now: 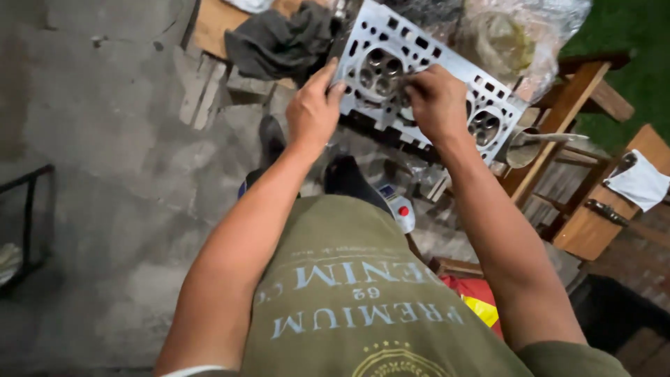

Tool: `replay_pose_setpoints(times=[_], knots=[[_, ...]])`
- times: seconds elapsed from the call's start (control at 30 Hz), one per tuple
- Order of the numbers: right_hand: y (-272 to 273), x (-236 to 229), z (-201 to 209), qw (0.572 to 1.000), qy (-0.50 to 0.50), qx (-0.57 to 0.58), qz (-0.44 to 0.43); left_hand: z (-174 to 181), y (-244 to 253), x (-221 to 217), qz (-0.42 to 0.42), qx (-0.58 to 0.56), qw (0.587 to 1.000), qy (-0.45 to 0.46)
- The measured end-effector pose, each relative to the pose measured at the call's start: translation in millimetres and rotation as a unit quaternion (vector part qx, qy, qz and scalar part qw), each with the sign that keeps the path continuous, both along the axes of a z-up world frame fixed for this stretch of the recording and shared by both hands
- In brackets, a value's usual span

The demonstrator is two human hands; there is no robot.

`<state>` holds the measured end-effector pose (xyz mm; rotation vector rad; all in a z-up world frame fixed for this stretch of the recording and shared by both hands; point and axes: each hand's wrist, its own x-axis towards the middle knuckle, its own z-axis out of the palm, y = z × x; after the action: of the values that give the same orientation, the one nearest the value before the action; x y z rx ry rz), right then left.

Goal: Cleaning and inspecting the valve ports of an engine cylinder head using a scouring pad

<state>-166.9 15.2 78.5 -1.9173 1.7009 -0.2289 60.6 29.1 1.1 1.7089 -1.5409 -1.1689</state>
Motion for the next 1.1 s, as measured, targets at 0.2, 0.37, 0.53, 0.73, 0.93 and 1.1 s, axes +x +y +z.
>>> replay_pose_setpoints(times=[0.2,0.37,0.53,0.73,0.93,1.1], knots=[[-12.0,37.1,-45.8,0.976,-0.006,-0.219,0.003,-1.9,-3.3,-0.4,-0.015,-0.004,1.0,0.005],[-36.6,17.1,-23.4,0.893,0.285,-0.121,0.327,-1.6,-2.7,4.7,-0.028,-0.037,0.999,0.003],[-51.0,28.1,-12.4,0.864,0.304,-0.102,0.388,-16.6,0.4,2.9,-0.025,-0.046,0.998,0.039],[-32.7,70.3,-85.2,0.949,0.063,-0.148,-0.272,-24.0,0.4,0.9,-0.005,-0.066,0.998,0.023],[-25.7,71.1,-72.8,0.918,0.04,-0.101,-0.38,-19.8,3.8,-4.3,0.006,-0.063,0.998,0.011],[-38.4,38.5,-22.6,0.921,0.263,-0.109,0.265,-5.8,0.5,3.8,-0.019,-0.033,0.999,0.005]])
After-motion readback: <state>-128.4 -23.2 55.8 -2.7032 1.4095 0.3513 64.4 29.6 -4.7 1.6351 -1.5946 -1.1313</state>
